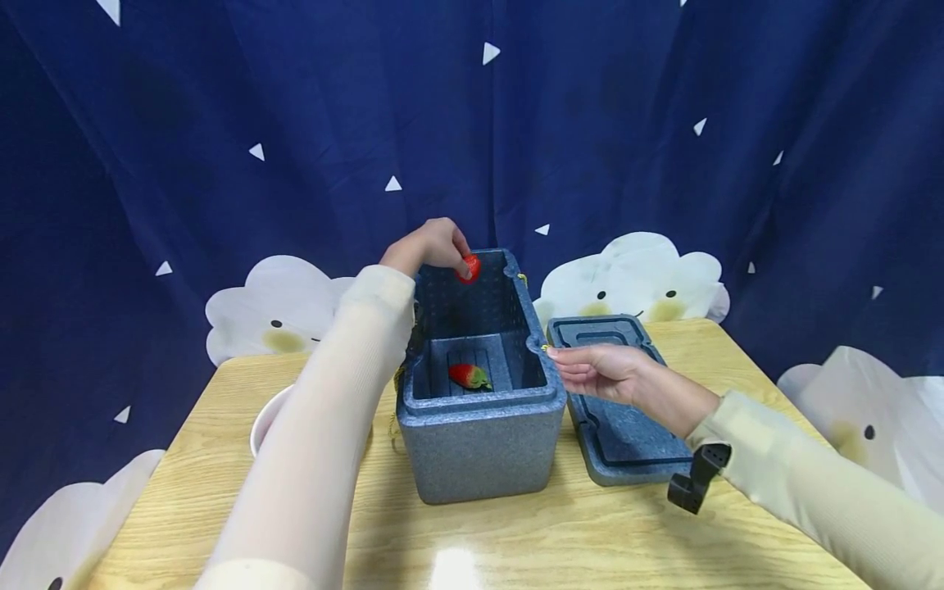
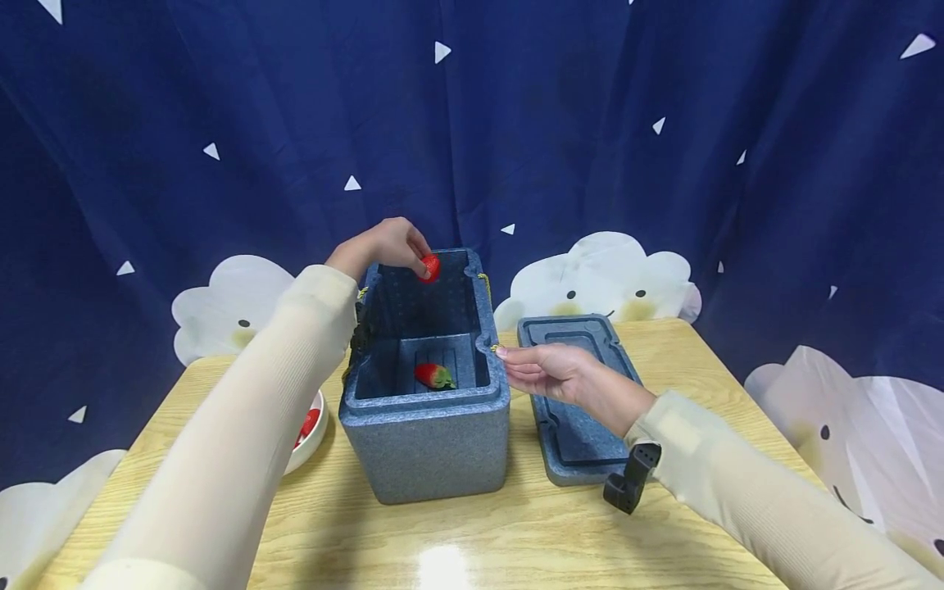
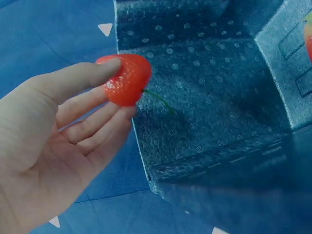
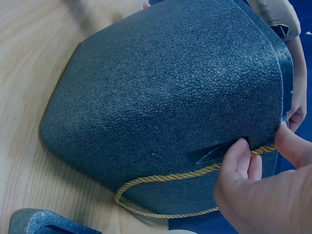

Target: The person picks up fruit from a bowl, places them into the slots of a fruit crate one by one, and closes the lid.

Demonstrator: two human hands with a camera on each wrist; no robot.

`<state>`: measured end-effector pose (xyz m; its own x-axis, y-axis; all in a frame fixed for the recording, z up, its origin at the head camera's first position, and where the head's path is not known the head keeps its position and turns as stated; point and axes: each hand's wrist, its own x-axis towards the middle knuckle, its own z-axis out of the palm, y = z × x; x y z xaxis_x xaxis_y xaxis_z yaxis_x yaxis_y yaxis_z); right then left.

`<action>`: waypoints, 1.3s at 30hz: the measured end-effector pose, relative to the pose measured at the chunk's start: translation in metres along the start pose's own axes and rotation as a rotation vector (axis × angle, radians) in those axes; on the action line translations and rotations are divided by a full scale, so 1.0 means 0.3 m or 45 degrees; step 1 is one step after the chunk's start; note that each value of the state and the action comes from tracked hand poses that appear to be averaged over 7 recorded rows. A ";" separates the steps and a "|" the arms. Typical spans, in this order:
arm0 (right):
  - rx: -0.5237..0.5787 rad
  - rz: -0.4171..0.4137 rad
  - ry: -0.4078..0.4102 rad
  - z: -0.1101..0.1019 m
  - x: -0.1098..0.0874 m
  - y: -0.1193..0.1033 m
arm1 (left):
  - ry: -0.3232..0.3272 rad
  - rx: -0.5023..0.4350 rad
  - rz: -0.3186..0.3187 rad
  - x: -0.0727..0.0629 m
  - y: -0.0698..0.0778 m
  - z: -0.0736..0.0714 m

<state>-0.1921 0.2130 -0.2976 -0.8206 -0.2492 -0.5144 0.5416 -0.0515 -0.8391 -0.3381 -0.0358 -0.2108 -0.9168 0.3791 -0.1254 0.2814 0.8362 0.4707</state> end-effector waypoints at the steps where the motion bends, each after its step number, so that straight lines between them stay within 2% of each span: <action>1: 0.002 0.000 -0.001 0.000 0.002 0.000 | -0.008 0.016 -0.012 -0.001 -0.001 0.000; 6: 0.011 0.001 -0.006 0.002 0.011 0.001 | -0.032 0.076 -0.038 -0.015 0.002 -0.010; 10: 0.011 0.000 -0.027 0.005 0.014 0.002 | -0.001 0.107 -0.012 -0.035 0.007 -0.038; 16: 0.004 -0.009 -0.058 0.006 0.016 -0.001 | 0.094 0.123 0.101 -0.089 0.017 -0.094; 23: 0.028 -0.002 -0.069 -0.006 0.016 -0.007 | 0.233 0.098 0.242 -0.203 -0.007 -0.118; 30: 0.047 0.005 -0.098 -0.024 0.014 -0.007 | 0.305 0.113 0.302 -0.327 -0.091 -0.077; 39: 0.054 0.001 -0.067 -0.028 0.010 -0.004 | 0.306 0.134 0.311 -0.421 -0.279 0.016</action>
<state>-0.1968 0.2203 -0.2996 -0.8099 -0.2993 -0.5044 0.5507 -0.0919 -0.8296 -0.2444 -0.1517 -0.2385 -0.8560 0.4792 0.1943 0.5164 0.7734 0.3677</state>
